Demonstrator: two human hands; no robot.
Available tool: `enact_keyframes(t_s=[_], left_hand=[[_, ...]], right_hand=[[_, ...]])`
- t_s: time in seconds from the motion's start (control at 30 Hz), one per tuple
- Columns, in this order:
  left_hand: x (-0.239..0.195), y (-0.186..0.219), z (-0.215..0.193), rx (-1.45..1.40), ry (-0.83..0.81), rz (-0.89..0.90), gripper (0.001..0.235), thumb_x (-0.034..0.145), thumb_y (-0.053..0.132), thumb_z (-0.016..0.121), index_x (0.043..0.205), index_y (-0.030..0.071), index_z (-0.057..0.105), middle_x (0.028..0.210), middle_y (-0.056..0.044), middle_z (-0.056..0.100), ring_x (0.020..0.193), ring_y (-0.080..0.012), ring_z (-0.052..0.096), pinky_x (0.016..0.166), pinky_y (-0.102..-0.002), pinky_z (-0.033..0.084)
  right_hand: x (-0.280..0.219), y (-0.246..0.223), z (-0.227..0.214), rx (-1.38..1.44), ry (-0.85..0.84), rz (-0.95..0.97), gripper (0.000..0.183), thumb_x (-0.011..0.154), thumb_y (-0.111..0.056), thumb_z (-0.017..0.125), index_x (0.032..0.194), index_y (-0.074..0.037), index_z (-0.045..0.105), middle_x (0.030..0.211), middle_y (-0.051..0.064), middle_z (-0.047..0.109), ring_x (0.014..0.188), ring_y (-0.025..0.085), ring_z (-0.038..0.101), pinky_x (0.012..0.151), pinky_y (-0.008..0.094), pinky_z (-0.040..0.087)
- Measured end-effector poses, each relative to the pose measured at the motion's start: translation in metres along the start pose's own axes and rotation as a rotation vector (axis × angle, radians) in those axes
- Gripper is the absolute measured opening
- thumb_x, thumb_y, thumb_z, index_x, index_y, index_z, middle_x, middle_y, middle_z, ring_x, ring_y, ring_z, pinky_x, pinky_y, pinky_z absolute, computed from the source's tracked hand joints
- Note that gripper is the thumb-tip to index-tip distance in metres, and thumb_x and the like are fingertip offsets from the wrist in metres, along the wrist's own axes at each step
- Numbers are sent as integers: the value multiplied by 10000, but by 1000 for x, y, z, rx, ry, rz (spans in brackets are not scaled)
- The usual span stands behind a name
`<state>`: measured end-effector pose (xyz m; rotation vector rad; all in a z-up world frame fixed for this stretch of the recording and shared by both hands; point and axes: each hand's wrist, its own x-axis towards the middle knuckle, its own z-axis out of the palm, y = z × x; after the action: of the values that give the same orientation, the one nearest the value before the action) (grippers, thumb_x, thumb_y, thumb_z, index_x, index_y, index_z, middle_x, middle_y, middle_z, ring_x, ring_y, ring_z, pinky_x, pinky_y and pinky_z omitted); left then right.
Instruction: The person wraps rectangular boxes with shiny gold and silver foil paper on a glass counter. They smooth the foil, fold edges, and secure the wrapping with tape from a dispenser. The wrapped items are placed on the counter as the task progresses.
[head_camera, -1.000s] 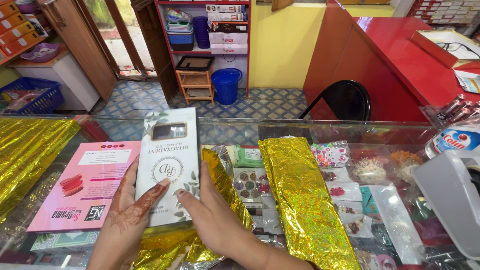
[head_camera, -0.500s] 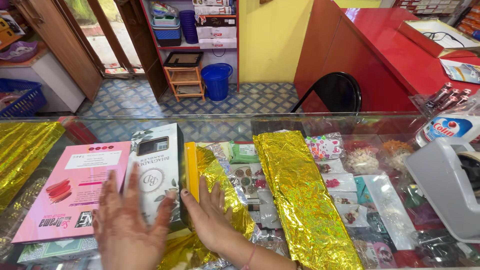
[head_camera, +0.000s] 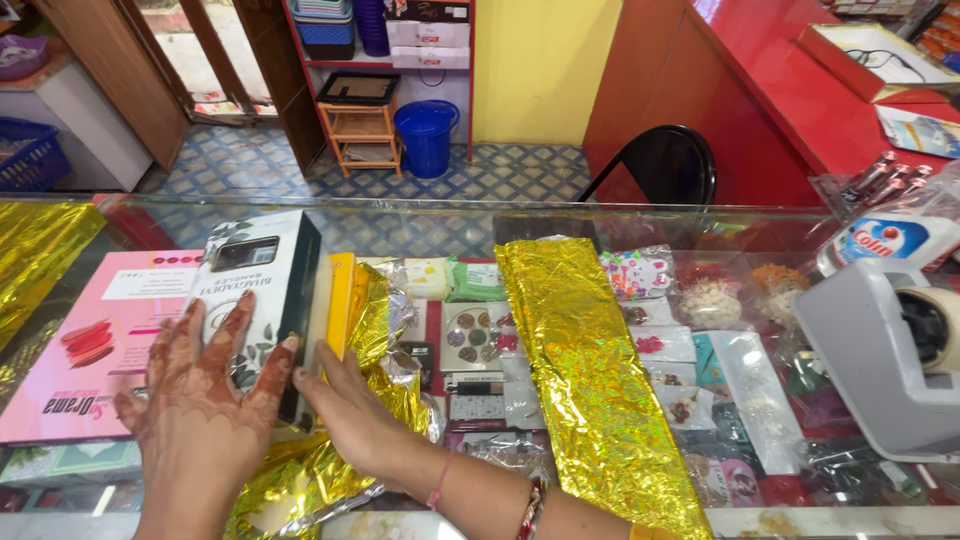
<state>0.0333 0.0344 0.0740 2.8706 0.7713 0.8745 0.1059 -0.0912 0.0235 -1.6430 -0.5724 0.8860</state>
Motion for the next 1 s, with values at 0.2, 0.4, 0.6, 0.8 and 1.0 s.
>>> enact_keyframes(t_s=[0.2, 0.4, 0.6, 0.8, 1.0], left_hand=[[-27, 59, 7, -588, 122, 104, 570, 917, 273, 612, 1470, 152, 539, 1504, -185, 502, 1415, -361, 487, 1167, -582, 363], [-60, 140, 63, -779, -388, 31, 449, 883, 128, 622, 1331, 107, 598, 1208, -185, 666, 1108, -369, 663, 945, -416, 517], [-70, 169, 112, -738, -561, 120, 462, 896, 103, 586, 1356, 82, 546, 1083, -170, 723, 1044, -358, 688, 929, -427, 530], [-75, 192, 117, -863, -608, 33, 603, 855, 88, 594, 1447, 114, 482, 1060, -135, 728, 953, -300, 715, 876, -396, 554], [-79, 216, 107, -975, -642, -135, 555, 876, 110, 714, 1384, 126, 491, 1089, -149, 676, 838, -289, 686, 788, -393, 546]], right_hand=[[-71, -1, -62, -323, 353, -375, 579, 941, -239, 634, 1469, -58, 480, 1541, 225, 463, 1458, 359, 415, 1196, 421, 314], [-122, 7, -145, -905, 613, -25, 485, 756, -208, 793, 1138, -30, 554, 1163, 213, 562, 1076, 412, 541, 876, 525, 432], [-126, 52, -177, -882, 625, -3, 170, 864, -126, 699, 940, -9, 602, 1001, 180, 653, 972, 393, 632, 837, 509, 500], [-121, 89, -216, -289, 532, 72, 144, 939, -182, 668, 943, -38, 677, 775, 72, 682, 723, 222, 626, 660, 365, 504], [-131, 107, -242, 466, 437, 98, 71, 969, -148, 594, 941, -103, 642, 814, -9, 604, 740, 94, 586, 673, 285, 492]])
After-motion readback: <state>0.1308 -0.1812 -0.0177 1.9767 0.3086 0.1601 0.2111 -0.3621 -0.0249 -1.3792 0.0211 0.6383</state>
